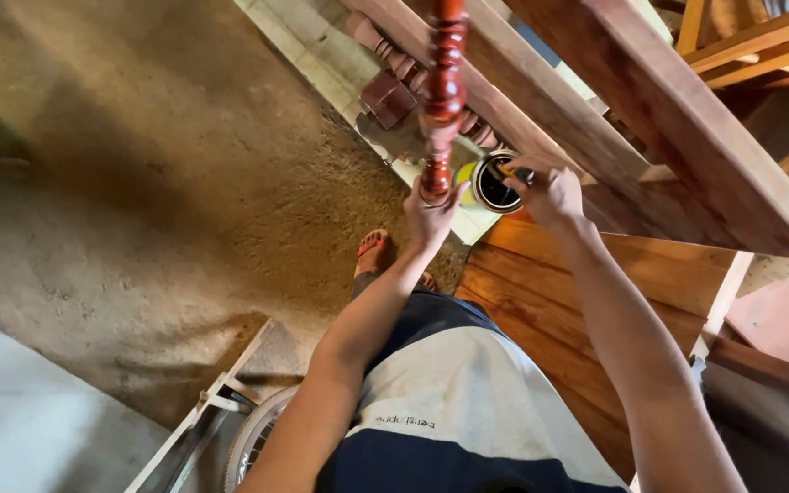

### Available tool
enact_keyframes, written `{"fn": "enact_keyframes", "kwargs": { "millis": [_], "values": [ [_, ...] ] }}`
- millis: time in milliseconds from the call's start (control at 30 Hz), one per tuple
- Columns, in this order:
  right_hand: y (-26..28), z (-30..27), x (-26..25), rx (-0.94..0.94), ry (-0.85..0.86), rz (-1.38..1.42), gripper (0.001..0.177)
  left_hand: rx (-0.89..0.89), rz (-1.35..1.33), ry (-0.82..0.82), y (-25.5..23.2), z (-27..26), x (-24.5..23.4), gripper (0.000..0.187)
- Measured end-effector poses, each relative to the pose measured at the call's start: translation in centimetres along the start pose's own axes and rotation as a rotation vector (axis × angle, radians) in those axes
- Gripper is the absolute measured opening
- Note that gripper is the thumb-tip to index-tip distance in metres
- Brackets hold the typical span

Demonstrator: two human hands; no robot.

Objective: The person holds a turned wooden spindle and applies a dark stain to it using a paintbrush. They repeatedly dip the brush into a can of stain and coat the spindle, rotating it to cover all sides.

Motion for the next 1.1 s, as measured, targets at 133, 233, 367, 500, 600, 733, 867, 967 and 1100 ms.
{"fn": "enact_keyframes", "kwargs": {
  "millis": [133, 233, 367, 500, 600, 733, 867, 967, 1100],
  "values": [
    [-0.2, 0.0, 1.3, 0.002, 0.052, -0.193, 0.015, 0.094, 0.028, 0.041, 1.1, -0.4, 1.0, 0.052],
    [0.3, 0.4, 0.4, 0.094, 0.069, -0.178, 0.017, 0.110, 0.032, 0.085, 1.6, -0.6, 1.8, 0.055],
    [-0.3, -0.5, -2.1, 0.172, -0.084, -0.021, 0.020, 0.167, 0.068, 0.117, 2.3, -0.5, 2.2, 0.056],
    [-1.7, 0.1, -3.7, 0.053, -0.113, -0.098, 0.024, 0.155, 0.056, 0.147, 3.2, -0.9, 2.5, 0.051],
    [-2.8, -0.1, -4.3, -0.057, -0.153, -0.033, 0.022, 0.153, 0.081, 0.144, 3.3, -1.3, 2.4, 0.043],
    [-2.1, -0.4, -5.2, -0.080, -0.124, -0.124, 0.025, 0.106, 0.048, 0.146, 4.1, -1.8, 2.6, 0.043],
    [-2.0, -0.7, -5.8, -0.072, -0.135, -0.191, 0.034, 0.088, 0.065, 0.154, 4.3, -1.9, 2.4, 0.043],
    [-3.9, -1.8, -5.8, -0.096, -0.162, -0.203, 0.041, 0.102, 0.086, 0.163, 3.6, -1.8, 2.4, 0.043],
    [-2.7, -2.6, -7.5, -0.020, -0.188, -0.259, 0.044, 0.117, 0.085, 0.181, 2.6, -1.1, 2.1, 0.044]
  ]
}}
Point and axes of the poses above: each hand's wrist, its own z-axis towards the middle knuckle, its own x-axis out of the palm, y = z × x, the point moved 2 cm from there along z, towards the middle knuckle, and after that the axes turned 13 degrees about -y, right-handed, at the moved point
